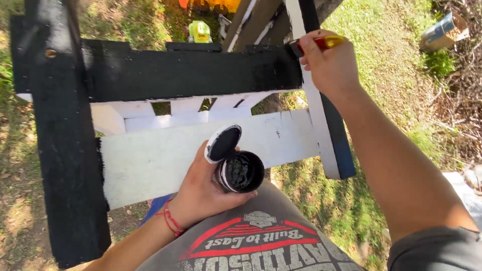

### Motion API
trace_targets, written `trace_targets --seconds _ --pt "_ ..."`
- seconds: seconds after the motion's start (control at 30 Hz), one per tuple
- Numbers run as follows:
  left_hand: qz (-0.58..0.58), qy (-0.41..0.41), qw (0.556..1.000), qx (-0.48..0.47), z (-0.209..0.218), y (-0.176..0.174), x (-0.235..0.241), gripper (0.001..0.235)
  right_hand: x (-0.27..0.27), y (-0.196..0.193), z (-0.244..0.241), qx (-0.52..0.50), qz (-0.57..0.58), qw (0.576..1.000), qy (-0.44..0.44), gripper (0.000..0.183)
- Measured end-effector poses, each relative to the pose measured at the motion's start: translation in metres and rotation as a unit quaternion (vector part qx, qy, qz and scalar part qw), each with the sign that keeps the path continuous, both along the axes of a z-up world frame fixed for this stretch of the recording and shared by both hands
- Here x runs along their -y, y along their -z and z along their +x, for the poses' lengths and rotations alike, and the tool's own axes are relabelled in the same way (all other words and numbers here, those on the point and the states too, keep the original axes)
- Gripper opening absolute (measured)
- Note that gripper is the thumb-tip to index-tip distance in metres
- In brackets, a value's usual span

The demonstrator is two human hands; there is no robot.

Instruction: The person paints a white wooden structure black using a paintbrush and a small container of black paint. They repeatedly dip the brush into the paint and apply it to the horizontal and vertical slats of the structure.

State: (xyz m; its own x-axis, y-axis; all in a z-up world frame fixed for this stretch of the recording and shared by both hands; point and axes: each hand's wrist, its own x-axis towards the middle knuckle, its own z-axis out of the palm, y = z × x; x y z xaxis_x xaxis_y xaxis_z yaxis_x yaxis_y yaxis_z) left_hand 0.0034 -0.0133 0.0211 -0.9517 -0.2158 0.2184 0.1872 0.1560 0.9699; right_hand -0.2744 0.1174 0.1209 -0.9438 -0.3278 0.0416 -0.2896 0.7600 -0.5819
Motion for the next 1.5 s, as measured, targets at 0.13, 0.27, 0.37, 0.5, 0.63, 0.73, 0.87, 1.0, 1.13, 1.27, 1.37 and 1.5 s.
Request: trace_targets --seconds 0.13,0.27,0.37,0.5,0.63,0.73,0.87,1.0,1.13,1.27,1.37,1.5 --pt "-0.003 -0.006 1.000 0.014 -0.002 0.002 -0.001 0.080 -0.013 0.012 -0.001 -0.059 0.182 0.980 -0.045 0.037" --pt "-0.017 -0.012 1.000 0.021 -0.001 0.002 0.000 0.078 -0.023 0.019 0.011 -0.065 0.270 0.960 -0.041 0.032" --pt "-0.019 -0.012 1.000 0.010 0.000 0.002 0.001 0.079 -0.019 0.016 0.020 -0.042 0.274 0.959 -0.062 0.029" --pt "-0.007 0.006 1.000 0.009 0.002 0.005 0.002 0.081 -0.006 -0.007 0.029 0.053 0.240 0.969 0.030 0.028" --pt "-0.006 0.011 1.000 -0.004 0.002 0.006 0.002 0.079 -0.006 -0.037 0.032 0.015 0.095 0.993 0.062 0.017" --pt "-0.004 0.023 0.999 0.043 0.000 0.004 0.003 0.078 -0.013 -0.007 0.030 -0.026 0.064 0.997 0.021 0.009" --pt "-0.011 0.012 1.000 0.003 0.000 0.005 0.004 0.077 -0.027 0.028 0.033 -0.072 0.225 0.969 -0.068 0.023" --pt "-0.003 0.018 1.000 0.023 0.001 0.004 0.004 0.079 -0.016 0.008 0.041 0.036 0.209 0.977 0.017 0.026" --pt "0.007 0.026 0.999 0.038 0.001 0.003 0.005 0.082 -0.019 -0.025 0.034 0.024 0.097 0.993 0.069 0.014" --pt "-0.001 0.027 0.999 0.018 0.000 0.006 0.003 0.079 -0.037 0.013 0.023 -0.077 0.050 0.995 -0.029 0.031" --pt "-0.002 0.010 1.000 0.018 0.000 0.006 0.003 0.078 -0.035 0.024 0.031 -0.101 0.213 0.965 -0.117 0.025" --pt "0.010 0.017 1.000 0.008 0.002 0.006 0.005 0.082 -0.013 -0.001 0.040 0.073 0.219 0.972 0.038 0.033"
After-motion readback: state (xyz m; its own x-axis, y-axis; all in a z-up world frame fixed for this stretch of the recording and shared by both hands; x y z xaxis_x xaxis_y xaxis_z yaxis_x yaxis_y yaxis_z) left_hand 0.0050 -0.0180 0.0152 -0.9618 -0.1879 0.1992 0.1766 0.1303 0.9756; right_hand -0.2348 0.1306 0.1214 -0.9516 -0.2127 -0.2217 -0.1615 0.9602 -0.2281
